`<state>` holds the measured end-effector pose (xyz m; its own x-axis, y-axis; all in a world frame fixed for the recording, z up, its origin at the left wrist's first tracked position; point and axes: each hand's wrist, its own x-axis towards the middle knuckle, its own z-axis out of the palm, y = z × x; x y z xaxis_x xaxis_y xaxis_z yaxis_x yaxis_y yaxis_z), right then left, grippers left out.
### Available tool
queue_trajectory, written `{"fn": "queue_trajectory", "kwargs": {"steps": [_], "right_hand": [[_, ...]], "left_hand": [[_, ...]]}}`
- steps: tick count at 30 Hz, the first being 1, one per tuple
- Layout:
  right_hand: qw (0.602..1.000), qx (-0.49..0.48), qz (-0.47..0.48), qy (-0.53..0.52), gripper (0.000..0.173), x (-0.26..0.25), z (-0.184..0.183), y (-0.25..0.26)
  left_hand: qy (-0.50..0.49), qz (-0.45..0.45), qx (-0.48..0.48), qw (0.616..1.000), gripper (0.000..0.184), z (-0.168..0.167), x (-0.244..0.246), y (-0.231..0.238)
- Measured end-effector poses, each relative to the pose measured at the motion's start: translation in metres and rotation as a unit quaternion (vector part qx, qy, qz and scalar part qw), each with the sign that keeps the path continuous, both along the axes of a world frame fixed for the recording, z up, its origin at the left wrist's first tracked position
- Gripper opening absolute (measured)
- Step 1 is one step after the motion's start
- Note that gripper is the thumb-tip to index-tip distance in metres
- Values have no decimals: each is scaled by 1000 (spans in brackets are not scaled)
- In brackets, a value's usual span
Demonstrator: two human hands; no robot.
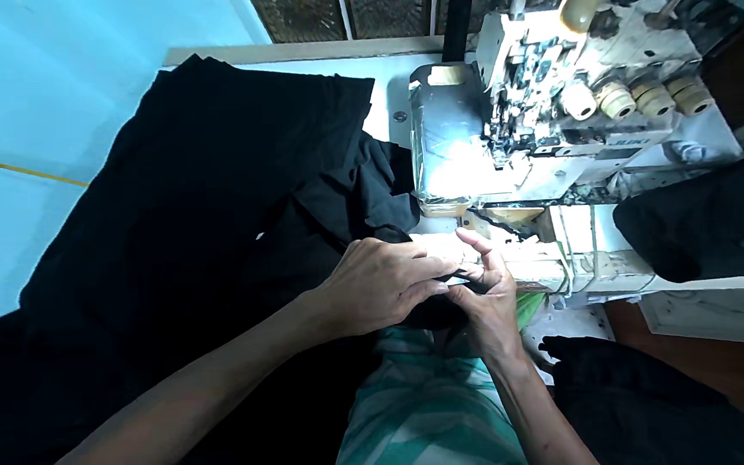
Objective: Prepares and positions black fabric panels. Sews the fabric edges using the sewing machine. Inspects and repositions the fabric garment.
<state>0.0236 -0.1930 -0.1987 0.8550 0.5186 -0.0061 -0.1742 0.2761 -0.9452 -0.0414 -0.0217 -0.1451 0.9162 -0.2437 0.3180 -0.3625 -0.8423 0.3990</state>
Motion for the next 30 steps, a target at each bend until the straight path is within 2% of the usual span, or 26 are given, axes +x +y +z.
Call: {"fn": "queue_trajectory", "kwargs": {"steps": [3,5,9,10,14,16,18,20,22,24,26,30], "right_hand": [[1000,-13,15,-4,62,3,-2,0],[997,-29,69,-26,57,10,-3,-8],[971,-130,143,-139,19,35,-15,-39],[960,-160,148,-176,15,41,-19,-47],[919,-235,156,-274,20,53,-26,-71],[910,-231,133,-318,25,55,-26,-78],[916,-183,96,-344,26,57,-26,-82],[939,-85,86,-322,21,57,-25,-82],[965,-11,97,-244,21,52,-23,-77],[976,-32,91,-198,13,45,-19,-71],[972,-98,64,-203,24,39,-17,-66],[967,-120,15,-224,21,36,-23,-58]], "left_hand": [[-10,2,-23,1000,24,-4,-2,0],[-6,10,-17,1000,25,-5,-4,4],[12,37,7,999,30,-7,-10,19],[17,41,7,999,31,-7,-12,21],[21,34,7,999,29,-6,-17,17],[15,27,12,999,29,-4,-16,13],[10,19,21,1000,29,-2,-14,10],[8,12,20,1000,29,-2,-11,7],[9,7,7,1000,28,-3,-8,2],[16,11,-2,1000,27,-6,-5,0],[29,23,-10,999,27,-10,-3,-1],[55,56,-42,996,31,-23,-3,2]]}}
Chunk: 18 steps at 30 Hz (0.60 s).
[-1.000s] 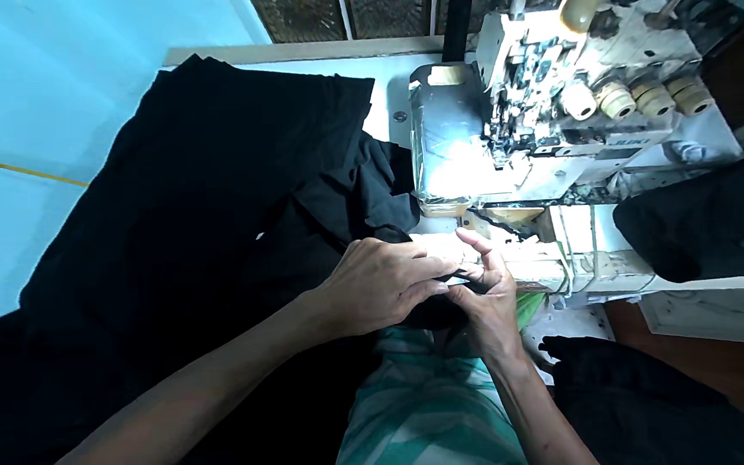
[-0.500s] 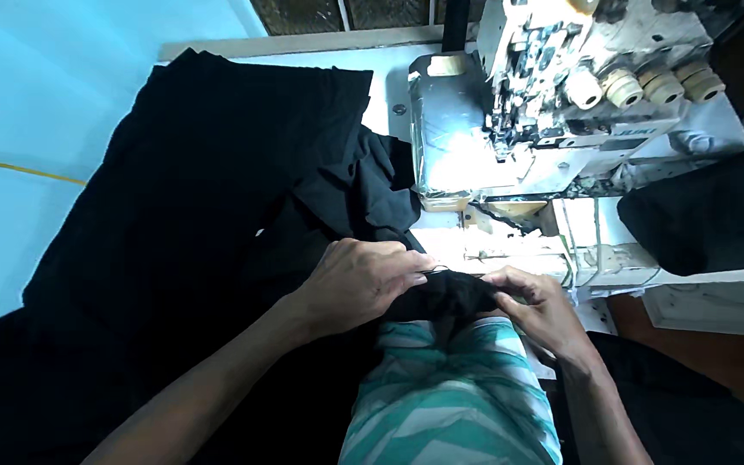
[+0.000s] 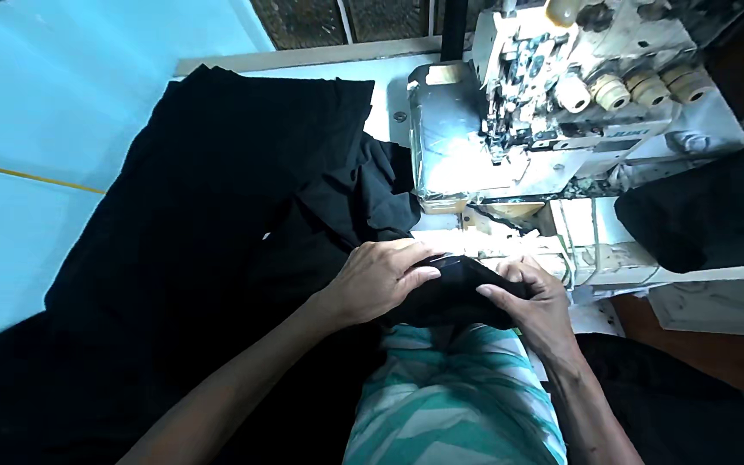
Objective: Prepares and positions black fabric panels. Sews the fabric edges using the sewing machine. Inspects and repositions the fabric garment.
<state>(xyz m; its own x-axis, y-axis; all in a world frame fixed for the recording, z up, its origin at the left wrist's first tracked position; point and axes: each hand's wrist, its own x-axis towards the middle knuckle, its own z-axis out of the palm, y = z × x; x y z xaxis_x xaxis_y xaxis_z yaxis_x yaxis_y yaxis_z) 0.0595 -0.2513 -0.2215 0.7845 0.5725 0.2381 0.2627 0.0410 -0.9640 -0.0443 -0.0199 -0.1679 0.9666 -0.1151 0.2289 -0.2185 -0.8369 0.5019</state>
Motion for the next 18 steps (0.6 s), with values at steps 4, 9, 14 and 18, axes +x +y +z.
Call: {"fn": "queue_trajectory", "kwargs": {"steps": [4,9,14,18], "right_hand": [[997,39,3,66,23,1,1,4],[982,23,-31,187,15,-3,-8,17],[978,-6,-22,206,20,-8,-8,22],[980,35,-22,193,11,-13,-3,25]], "left_hand": [[11,27,-31,999,31,-2,0,0],[69,98,-94,988,25,-9,1,6],[52,105,-116,986,33,-20,-3,12],[47,88,-191,977,29,-18,-3,12]]}}
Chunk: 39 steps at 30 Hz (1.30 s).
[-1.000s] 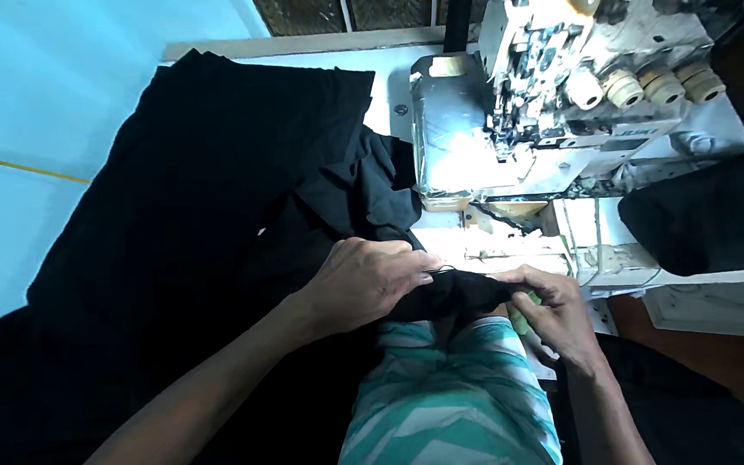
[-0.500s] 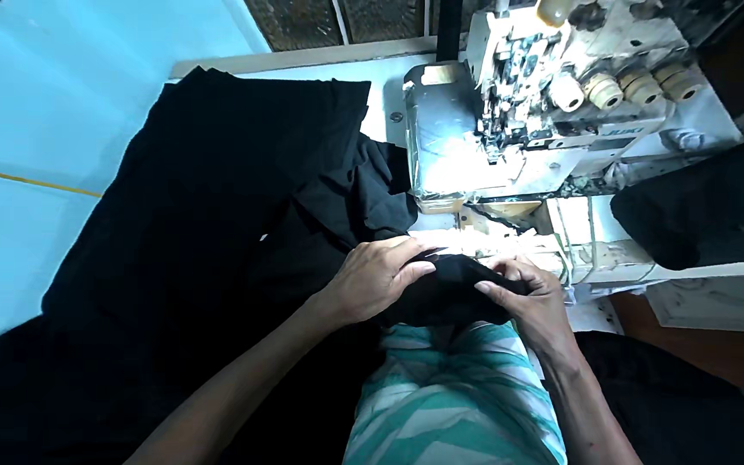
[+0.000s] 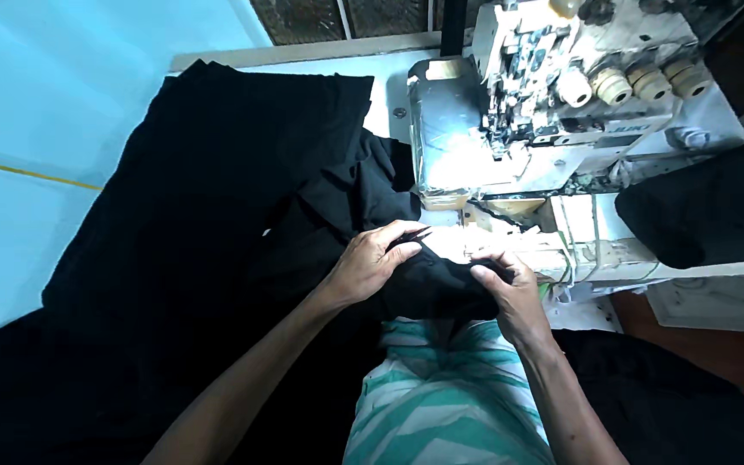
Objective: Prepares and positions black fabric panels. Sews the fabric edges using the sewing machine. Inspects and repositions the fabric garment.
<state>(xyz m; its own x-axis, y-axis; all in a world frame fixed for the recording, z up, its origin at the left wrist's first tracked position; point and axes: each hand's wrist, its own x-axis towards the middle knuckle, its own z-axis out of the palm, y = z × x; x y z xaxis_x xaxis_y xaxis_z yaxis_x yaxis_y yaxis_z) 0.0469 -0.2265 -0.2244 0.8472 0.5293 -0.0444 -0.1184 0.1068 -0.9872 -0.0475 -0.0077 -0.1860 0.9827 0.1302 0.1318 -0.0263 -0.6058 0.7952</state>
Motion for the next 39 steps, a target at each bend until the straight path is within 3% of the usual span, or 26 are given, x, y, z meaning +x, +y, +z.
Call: {"fn": "queue_trajectory", "kwargs": {"steps": [3,6,14,17,22,39], "right_hand": [[999,19,-23,13,23,-3,2,3],[998,23,-51,4,24,-3,2,8],[989,-28,-33,-138,19,24,13,16],[986,-16,-17,-163,20,33,16,21],[995,49,-27,-82,25,30,20,23],[992,106,-68,-13,31,17,18,17]], "left_hand": [[-7,3,-15,1000,26,-8,2,6],[22,21,15,999,25,4,3,2],[-92,-76,194,974,30,41,21,-6],[-85,-102,232,964,31,41,31,-5],[-72,-107,203,971,29,38,45,0],[-100,-172,167,966,25,33,61,-17]]}}
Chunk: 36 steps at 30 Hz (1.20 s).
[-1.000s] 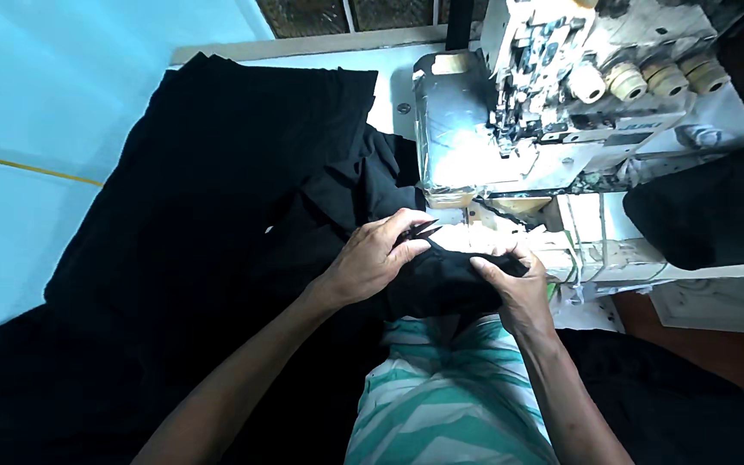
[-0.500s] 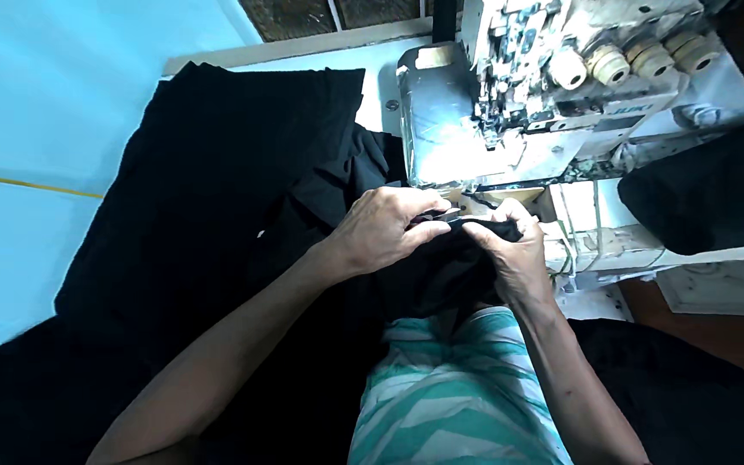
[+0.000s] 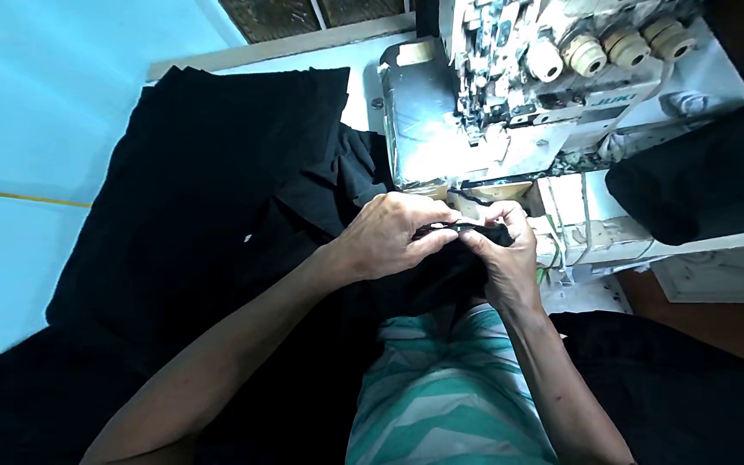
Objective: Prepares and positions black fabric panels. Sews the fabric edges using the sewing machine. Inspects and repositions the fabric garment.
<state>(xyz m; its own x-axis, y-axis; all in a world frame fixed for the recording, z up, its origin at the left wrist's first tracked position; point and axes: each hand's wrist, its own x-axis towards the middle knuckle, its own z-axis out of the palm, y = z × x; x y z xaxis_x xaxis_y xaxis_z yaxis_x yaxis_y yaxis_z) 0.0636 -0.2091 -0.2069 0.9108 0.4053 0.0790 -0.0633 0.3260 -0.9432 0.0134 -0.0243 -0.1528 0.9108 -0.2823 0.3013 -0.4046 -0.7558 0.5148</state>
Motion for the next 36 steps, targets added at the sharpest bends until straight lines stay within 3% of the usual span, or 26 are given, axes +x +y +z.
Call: {"fn": "queue_trajectory", "kwargs": {"steps": [10,23,36], "right_hand": [[1000,-18,5,0,37,-6,1,0],[998,-18,62,-7,46,-11,1,-2],[996,-68,50,-39,48,-5,5,-16]], "left_hand": [[-14,8,-21,1000,20,-5,-15,-1],[22,-21,30,999,22,7,-14,-3],[-4,24,-22,999,24,-10,-27,-2]]}}
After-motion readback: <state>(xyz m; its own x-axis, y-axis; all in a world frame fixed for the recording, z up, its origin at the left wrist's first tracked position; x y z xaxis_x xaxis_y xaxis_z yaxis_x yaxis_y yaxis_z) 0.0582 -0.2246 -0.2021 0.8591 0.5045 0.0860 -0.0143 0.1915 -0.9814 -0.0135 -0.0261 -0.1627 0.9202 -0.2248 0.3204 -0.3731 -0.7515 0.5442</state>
